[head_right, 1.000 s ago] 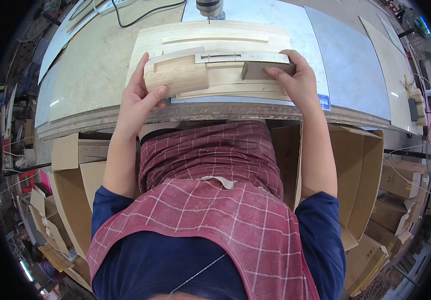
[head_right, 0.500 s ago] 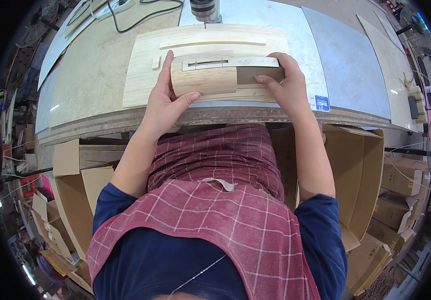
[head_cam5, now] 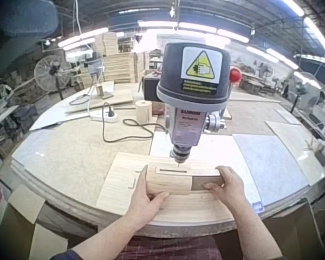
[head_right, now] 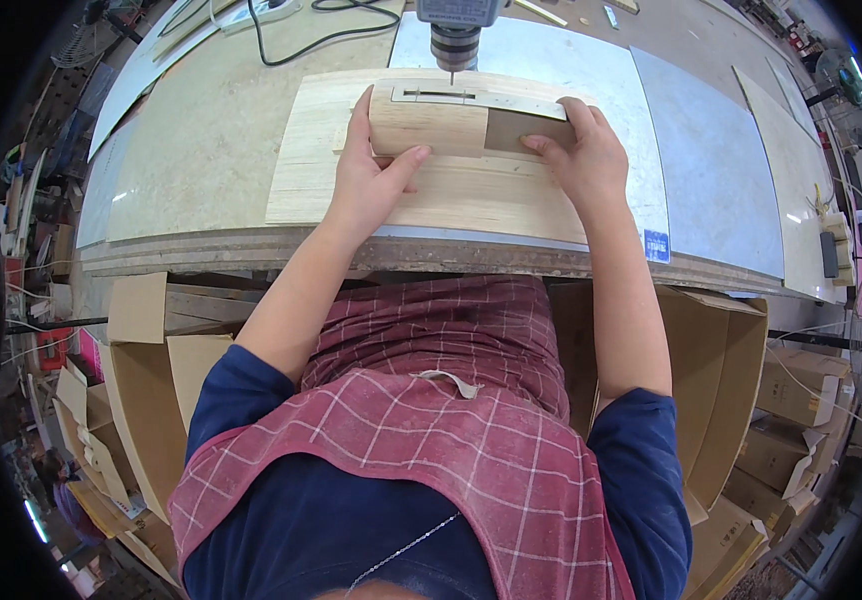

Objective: Boring holes into cylindrical wooden blocks using a boring machine and organizing them into a box.

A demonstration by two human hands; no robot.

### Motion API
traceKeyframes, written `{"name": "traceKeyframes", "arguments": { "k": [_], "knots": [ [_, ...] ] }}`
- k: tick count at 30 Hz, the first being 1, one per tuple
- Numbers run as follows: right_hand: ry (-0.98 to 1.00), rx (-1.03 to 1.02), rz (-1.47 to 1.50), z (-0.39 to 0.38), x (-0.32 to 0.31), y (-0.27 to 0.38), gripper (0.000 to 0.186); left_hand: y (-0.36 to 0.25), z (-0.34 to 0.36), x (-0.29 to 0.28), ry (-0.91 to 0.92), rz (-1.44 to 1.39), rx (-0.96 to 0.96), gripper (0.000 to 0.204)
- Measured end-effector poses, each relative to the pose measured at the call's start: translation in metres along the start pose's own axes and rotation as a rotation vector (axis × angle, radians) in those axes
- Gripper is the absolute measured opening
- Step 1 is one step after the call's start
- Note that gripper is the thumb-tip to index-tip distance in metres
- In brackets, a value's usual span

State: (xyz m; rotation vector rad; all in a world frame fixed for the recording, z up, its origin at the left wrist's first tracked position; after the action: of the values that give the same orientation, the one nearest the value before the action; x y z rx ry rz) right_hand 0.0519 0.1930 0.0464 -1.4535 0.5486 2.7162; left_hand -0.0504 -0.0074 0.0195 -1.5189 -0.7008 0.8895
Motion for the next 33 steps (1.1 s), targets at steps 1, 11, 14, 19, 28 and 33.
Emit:
{"name": "traceKeyframes", "arguments": {
  "k": [1,11,14,19,28,33],
  "knots": [
    [0.011,0.054,0.078,0.003,0.002,-0.002,0.049,0.0,0.004,0.001,0.028,-0.072,-0.022,0.081],
    [0.035,0.041,0.15,0.007,0.01,0.004,0.048,0.0,0.008,-0.006,0.13,-0.154,-0.021,0.083],
    [-0.009,0.02,0.15,0.003,0.011,0.004,0.049,0.0,0.009,-0.003,0.113,-0.145,-0.032,0.085],
    [-0.029,-0.074,0.135,0.004,0.006,0.009,0.056,-0.004,0.009,-0.003,0.019,-0.096,-0.021,0.091],
    [-0.038,-0.084,0.218,0.079,-0.104,-0.017,0.039,0.0,0.007,-0.004,-0.021,-0.116,-0.011,0.09],
    [-0.407,-0.081,0.375,0.144,-0.172,0.044,0.044,0.001,0.01,0.0,0.0,-0.144,0.01,0.089]
  ]
}}
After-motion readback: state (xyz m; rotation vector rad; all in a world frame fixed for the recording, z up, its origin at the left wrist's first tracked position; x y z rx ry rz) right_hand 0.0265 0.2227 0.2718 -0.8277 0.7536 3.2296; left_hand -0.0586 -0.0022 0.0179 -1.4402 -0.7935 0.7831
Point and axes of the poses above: each hand's wrist, its own z-axis towards the middle knuckle, its own x-axis out of the palm, y = z × x, the point moved 5 cm from there along z, towards the middle knuckle, and after that the axes turned 9 degrees about -x, right-handed, at the moved point
